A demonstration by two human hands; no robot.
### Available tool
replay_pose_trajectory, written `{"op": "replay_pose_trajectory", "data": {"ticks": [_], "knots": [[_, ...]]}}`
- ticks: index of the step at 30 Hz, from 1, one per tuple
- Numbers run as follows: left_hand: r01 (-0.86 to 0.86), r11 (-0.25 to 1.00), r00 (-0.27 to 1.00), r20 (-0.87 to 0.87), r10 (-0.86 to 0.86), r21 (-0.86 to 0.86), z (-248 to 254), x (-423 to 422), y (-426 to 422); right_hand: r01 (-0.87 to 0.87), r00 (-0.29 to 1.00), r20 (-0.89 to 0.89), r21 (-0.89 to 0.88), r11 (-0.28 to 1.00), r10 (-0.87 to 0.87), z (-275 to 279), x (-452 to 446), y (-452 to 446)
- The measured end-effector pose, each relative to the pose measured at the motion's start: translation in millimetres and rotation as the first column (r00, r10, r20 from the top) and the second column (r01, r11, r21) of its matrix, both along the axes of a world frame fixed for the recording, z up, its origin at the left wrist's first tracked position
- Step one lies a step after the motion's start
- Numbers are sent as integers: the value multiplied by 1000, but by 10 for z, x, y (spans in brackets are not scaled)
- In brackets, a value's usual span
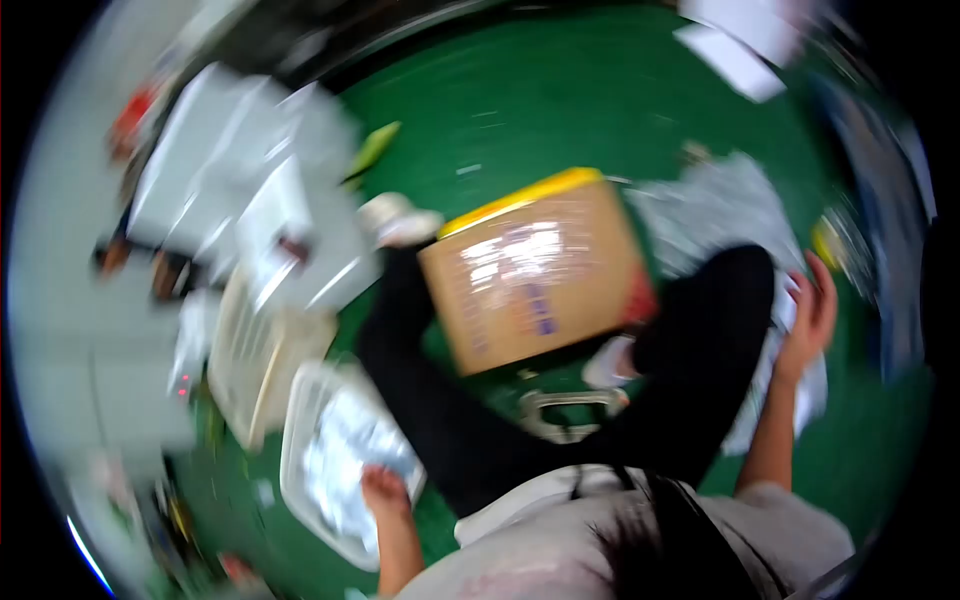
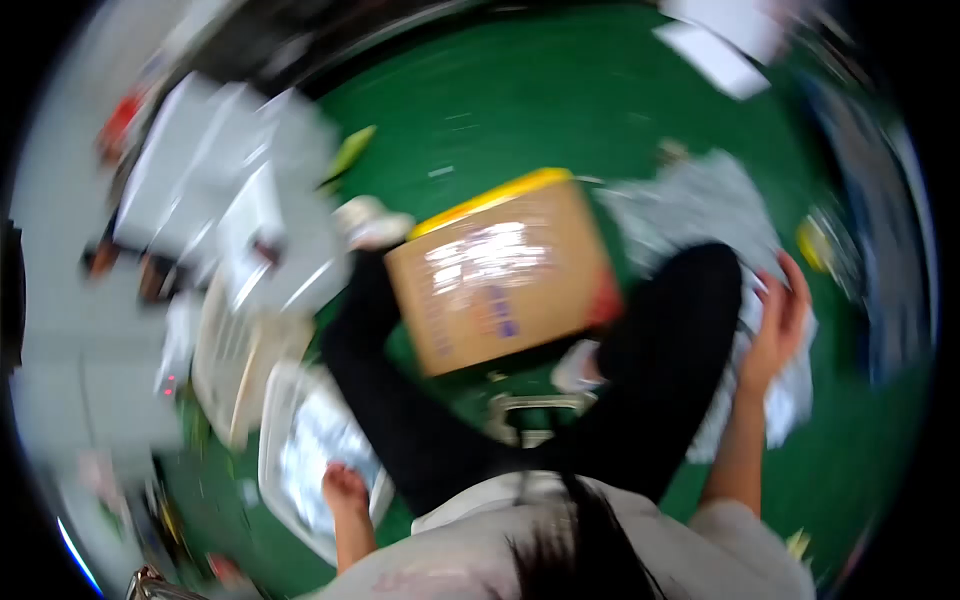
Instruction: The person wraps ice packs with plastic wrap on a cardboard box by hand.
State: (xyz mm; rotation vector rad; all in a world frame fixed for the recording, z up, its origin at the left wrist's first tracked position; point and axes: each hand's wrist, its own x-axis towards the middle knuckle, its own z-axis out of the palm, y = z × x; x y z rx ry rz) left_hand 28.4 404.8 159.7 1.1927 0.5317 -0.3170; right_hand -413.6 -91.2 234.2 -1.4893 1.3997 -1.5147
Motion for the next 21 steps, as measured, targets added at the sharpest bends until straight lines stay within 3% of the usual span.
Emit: {"op": "replay_pose_trajectory", "data": {"ticks": [1,3,5,7,10,13,14,16,19,20,21], "knots": [[225,970,971,65,-231,92,113,64,-240,149,988,30,52,987,-151,-278,-355,-96],[390,916,893,206,-401,96,206,143,-1010,180,982,12,250,951,-189,-1495,-1283,-240],[375,876,828,314,-464,305,453,-102,-2050,272,930,7,657,703,-366,-2674,-1885,10],[632,705,682,202,-703,323,569,-227,-2712,531,810,-525,469,706,-261,-3151,-2013,328],[842,453,456,62,-888,294,500,-384,-3138,623,750,-595,490,610,-289,-3305,-2063,462],[866,266,308,-33,-951,423,259,-540,-3305,593,668,-694,282,754,-266,-3678,-2398,-50],[853,248,328,-103,-939,460,207,-578,-3351,592,657,-712,282,755,-248,-3853,-2543,-306],[840,327,421,-142,-896,432,-11,-450,-3306,590,621,-773,352,727,-130,-4231,-2814,-797],[751,530,626,-173,-760,394,-334,-104,-3199,591,636,-770,525,613,47,-4698,-3044,-1328],[731,526,646,-192,-739,435,-401,43,-3115,644,410,-908,357,676,89,-4845,-3048,-1455],[672,539,695,-181,-696,509,-415,85,-3144,658,462,-880,423,623,109,-4571,-2848,-1512]]}}
